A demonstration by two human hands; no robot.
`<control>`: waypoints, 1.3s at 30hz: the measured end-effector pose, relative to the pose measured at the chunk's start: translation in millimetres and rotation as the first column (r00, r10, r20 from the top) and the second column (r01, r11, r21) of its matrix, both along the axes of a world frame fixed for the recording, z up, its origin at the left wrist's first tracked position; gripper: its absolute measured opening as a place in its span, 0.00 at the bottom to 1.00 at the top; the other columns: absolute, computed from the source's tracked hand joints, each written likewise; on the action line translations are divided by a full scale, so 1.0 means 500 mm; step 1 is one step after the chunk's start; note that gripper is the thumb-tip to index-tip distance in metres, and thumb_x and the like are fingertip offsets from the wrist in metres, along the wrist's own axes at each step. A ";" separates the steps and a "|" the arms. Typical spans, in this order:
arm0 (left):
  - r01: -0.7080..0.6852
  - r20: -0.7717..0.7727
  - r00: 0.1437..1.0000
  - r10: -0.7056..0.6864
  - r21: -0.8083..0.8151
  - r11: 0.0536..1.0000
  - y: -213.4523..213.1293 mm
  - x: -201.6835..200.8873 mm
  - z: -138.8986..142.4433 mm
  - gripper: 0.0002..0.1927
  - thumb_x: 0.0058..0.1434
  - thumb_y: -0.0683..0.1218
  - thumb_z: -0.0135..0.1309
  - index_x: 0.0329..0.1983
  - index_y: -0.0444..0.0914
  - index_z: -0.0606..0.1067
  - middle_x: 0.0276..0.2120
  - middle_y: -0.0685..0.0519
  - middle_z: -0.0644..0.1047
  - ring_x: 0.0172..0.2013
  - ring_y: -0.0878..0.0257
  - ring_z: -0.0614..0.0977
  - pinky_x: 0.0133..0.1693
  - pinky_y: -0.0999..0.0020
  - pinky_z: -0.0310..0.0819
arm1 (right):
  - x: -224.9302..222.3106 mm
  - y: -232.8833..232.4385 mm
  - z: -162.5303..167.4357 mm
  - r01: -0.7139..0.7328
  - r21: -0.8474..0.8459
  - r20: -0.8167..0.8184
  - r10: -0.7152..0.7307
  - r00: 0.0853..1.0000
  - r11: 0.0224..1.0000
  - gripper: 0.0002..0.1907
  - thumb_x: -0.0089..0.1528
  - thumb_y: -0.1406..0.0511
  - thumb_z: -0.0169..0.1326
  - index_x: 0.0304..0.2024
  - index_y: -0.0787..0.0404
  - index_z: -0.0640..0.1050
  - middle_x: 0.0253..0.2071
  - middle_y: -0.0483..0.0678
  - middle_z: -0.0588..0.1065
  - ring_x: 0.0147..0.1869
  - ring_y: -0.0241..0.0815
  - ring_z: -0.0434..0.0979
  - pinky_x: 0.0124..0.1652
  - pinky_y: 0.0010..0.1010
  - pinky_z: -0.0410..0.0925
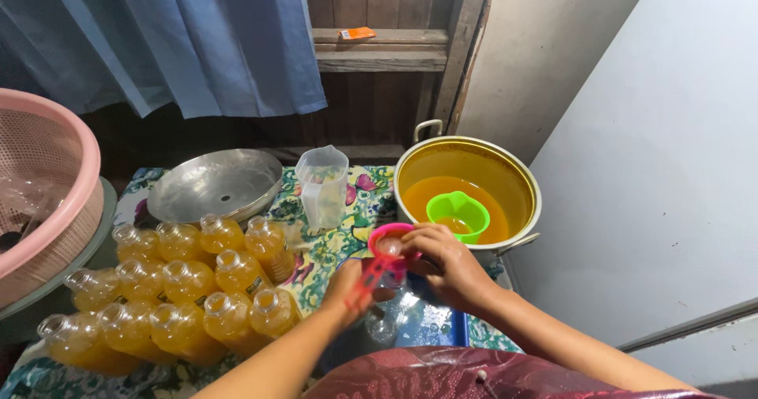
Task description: The person pours a yellow liquid from a large pot into plastic bottles using a green ladle and a pink strainer. They place each filled bottle on a blue tray and continue the process with additional empty bottles.
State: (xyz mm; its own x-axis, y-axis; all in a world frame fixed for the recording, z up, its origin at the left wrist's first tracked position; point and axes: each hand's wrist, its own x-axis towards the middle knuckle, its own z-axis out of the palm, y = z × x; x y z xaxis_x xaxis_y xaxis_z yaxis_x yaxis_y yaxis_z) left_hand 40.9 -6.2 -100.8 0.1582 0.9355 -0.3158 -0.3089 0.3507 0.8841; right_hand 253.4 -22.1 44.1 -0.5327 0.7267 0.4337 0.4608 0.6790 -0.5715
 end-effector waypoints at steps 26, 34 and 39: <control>0.352 -0.123 0.892 -0.434 -0.411 0.841 -0.068 -0.065 0.225 0.13 0.67 0.52 0.54 0.40 0.38 0.74 0.31 0.47 0.81 0.31 0.52 0.85 0.40 0.55 0.81 | 0.057 0.031 -0.137 0.424 -0.816 -0.119 -0.832 0.541 0.393 0.21 0.60 0.70 0.60 0.55 0.58 0.73 0.50 0.51 0.77 0.38 0.48 0.74 0.34 0.35 0.67; 0.381 -0.191 0.850 -0.490 -0.419 0.824 -0.071 -0.060 0.235 0.12 0.67 0.52 0.54 0.42 0.37 0.74 0.32 0.47 0.81 0.31 0.52 0.86 0.40 0.54 0.82 | 0.095 0.156 -0.287 0.024 -0.999 -0.027 -0.951 0.308 0.036 0.20 0.65 0.55 0.59 0.51 0.60 0.73 0.41 0.46 0.72 0.39 0.43 0.79 0.34 0.32 0.71; 0.379 -0.184 0.854 -0.487 -0.421 0.824 -0.076 -0.068 0.223 0.13 0.67 0.52 0.55 0.42 0.36 0.76 0.30 0.48 0.80 0.30 0.54 0.85 0.39 0.53 0.83 | 0.114 0.167 -0.306 0.055 -0.991 -0.092 -0.918 0.385 0.122 0.19 0.65 0.52 0.56 0.48 0.59 0.76 0.41 0.46 0.78 0.38 0.40 0.78 0.32 0.30 0.71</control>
